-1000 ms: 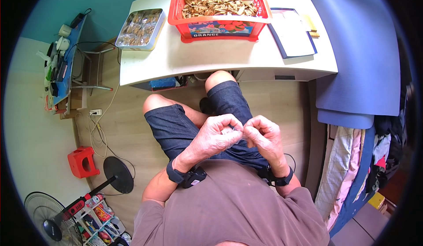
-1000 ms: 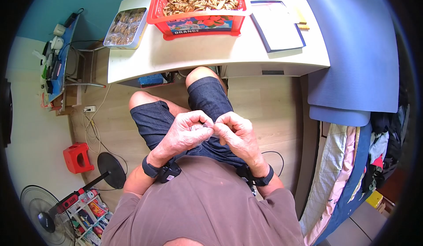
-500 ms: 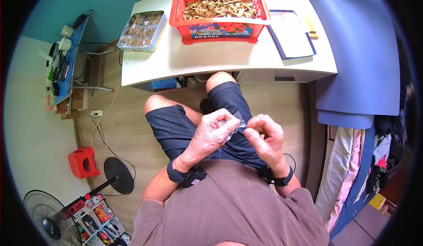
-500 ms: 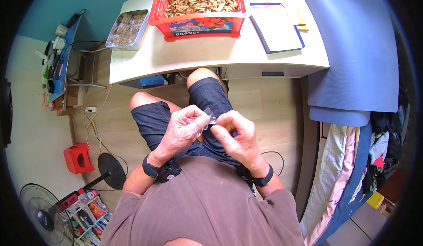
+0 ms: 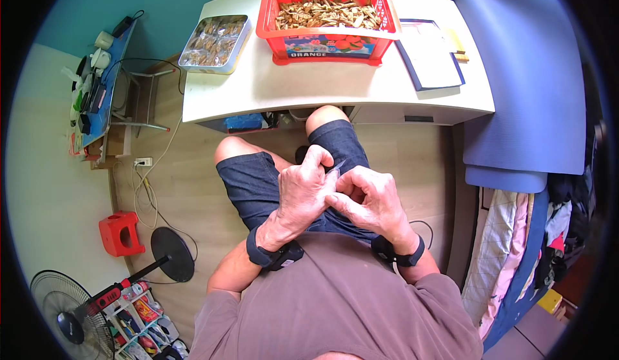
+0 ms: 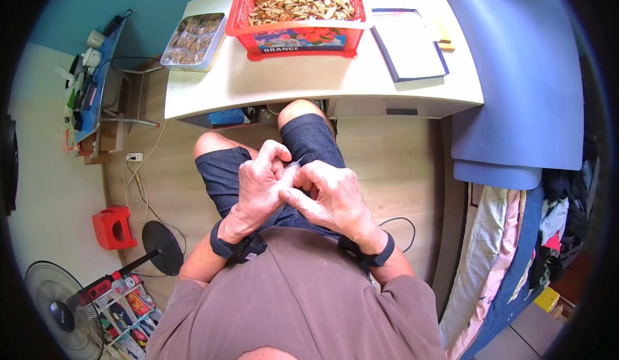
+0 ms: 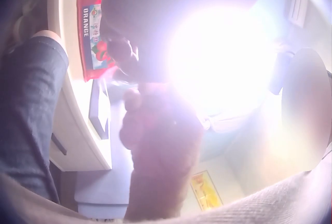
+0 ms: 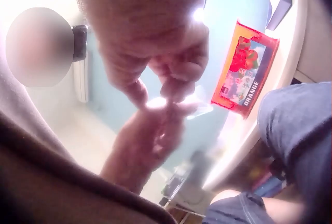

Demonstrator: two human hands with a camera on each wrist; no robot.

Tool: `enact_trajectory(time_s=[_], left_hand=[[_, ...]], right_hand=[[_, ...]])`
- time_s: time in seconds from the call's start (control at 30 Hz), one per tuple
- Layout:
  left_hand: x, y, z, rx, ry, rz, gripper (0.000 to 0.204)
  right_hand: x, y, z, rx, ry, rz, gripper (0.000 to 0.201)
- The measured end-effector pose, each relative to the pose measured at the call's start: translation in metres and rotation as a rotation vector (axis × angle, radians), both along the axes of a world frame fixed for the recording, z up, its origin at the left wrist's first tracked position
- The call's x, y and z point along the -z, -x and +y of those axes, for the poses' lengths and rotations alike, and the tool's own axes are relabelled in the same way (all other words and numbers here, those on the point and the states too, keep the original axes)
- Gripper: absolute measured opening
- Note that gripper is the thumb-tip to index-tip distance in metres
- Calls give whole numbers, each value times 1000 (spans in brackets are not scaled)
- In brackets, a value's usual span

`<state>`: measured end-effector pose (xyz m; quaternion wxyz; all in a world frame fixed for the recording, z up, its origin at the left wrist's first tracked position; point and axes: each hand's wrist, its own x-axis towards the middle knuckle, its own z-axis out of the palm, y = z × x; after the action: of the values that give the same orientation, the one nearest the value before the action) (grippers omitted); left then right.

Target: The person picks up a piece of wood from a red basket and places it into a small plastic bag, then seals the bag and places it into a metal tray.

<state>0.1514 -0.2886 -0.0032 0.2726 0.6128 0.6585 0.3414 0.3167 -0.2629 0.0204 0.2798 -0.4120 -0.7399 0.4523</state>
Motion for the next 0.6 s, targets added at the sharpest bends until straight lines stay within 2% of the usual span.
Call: enact_trajectory(time_s=[0.2,0.27,0.47,0.6], left_hand=[[7,-1,1,71,-50,180,34],[5,-3,1,88,-39,186,35],[5,-4,1,117,29,242,37],[10,-5,1,106,23,265,40]], right_hand=[[7,-1,2,11,24,19,24],[13,-2,3,17,-93,-56,20],[20,-3,-2,-9,-238,-152,11],[22,-4,-4,-4,-264,-152,9]])
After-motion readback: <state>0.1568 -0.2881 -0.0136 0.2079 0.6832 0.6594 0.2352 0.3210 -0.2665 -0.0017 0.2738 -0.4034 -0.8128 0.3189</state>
